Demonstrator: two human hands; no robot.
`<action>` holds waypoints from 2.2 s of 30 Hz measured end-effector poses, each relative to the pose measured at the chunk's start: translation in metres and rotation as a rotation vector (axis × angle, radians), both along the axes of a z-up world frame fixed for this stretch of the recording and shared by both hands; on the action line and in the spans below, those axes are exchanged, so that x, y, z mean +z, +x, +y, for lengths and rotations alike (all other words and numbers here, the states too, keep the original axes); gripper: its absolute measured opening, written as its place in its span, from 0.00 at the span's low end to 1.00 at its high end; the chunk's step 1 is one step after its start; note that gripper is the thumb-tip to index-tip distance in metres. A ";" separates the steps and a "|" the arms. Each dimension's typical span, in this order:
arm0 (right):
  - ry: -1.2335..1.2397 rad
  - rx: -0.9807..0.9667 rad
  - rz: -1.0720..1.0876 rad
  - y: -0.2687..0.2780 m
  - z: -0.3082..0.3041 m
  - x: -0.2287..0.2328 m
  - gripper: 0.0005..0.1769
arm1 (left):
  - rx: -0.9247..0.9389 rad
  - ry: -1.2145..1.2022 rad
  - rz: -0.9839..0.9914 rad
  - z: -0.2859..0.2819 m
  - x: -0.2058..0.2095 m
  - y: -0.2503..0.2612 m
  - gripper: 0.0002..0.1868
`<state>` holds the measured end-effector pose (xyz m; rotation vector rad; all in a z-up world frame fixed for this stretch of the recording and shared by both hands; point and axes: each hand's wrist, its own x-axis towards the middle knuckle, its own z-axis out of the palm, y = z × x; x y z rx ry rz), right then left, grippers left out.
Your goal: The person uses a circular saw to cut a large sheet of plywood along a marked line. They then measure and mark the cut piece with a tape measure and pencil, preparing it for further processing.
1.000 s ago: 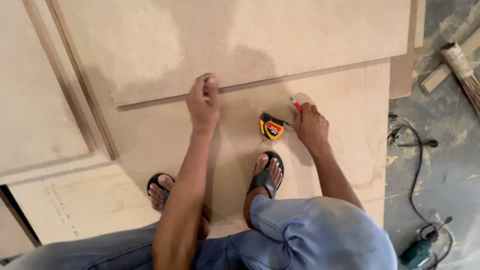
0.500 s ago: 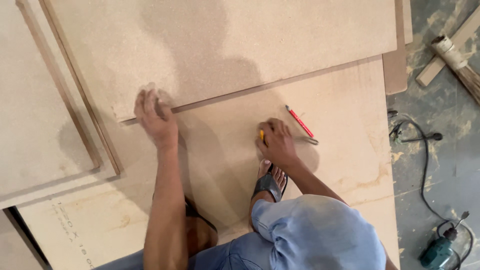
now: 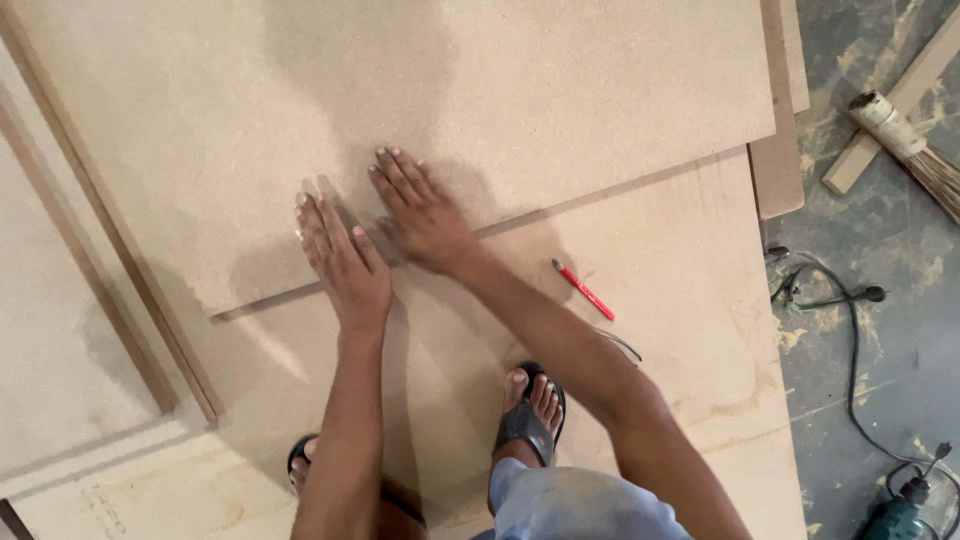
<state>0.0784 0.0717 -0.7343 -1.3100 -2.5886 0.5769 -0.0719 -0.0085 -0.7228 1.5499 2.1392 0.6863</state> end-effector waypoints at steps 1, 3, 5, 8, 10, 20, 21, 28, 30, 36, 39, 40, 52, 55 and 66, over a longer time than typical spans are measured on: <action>0.006 0.042 -0.024 0.016 0.006 -0.014 0.41 | -0.013 -0.012 0.010 0.001 -0.001 -0.006 0.32; -0.183 -0.125 -0.050 0.095 0.023 -0.030 0.44 | 0.000 -0.035 0.064 0.007 0.001 -0.029 0.34; 0.005 -0.339 -0.265 0.200 0.040 -0.028 0.42 | 0.089 0.007 0.236 0.010 0.010 -0.059 0.32; 0.046 -0.807 -0.377 0.365 0.050 0.003 0.41 | 0.269 -0.174 0.142 0.018 0.022 -0.080 0.34; 0.073 -1.038 -0.327 0.420 0.060 0.017 0.40 | 0.281 -0.142 0.156 0.037 0.027 -0.062 0.35; 0.054 -0.588 0.058 0.169 0.086 0.002 0.38 | -0.526 -0.009 0.000 0.121 -0.005 0.138 0.34; -0.004 -0.591 -0.154 0.154 0.083 0.010 0.37 | -0.514 -0.107 0.141 0.117 -0.002 0.111 0.32; 0.016 -0.667 -0.041 0.132 0.090 0.040 0.34 | 0.382 -0.257 0.231 -0.002 0.025 -0.132 0.35; 0.022 -0.673 -0.031 0.129 0.090 0.034 0.34 | 0.387 -0.158 0.292 -0.022 0.011 -0.137 0.34; 0.156 -0.610 0.037 0.149 0.082 0.019 0.31 | 0.042 0.109 0.090 0.015 -0.004 -0.006 0.36; 0.163 -0.603 0.076 0.147 0.071 0.008 0.31 | -0.160 0.004 0.063 0.024 0.008 0.026 0.37; 0.164 -0.591 0.061 0.148 0.066 0.008 0.31 | -0.094 -0.030 0.101 0.017 0.011 0.023 0.38; 0.151 -0.586 -0.082 0.147 0.057 0.005 0.35 | 0.283 -0.101 0.214 -0.057 0.026 -0.075 0.37; 0.170 -0.573 -0.054 0.140 0.041 -0.006 0.35 | 0.058 -0.123 0.142 -0.038 0.028 -0.034 0.35; 0.139 -0.602 0.003 0.129 0.021 0.005 0.34 | -0.217 -0.161 0.277 -0.046 0.012 -0.009 0.37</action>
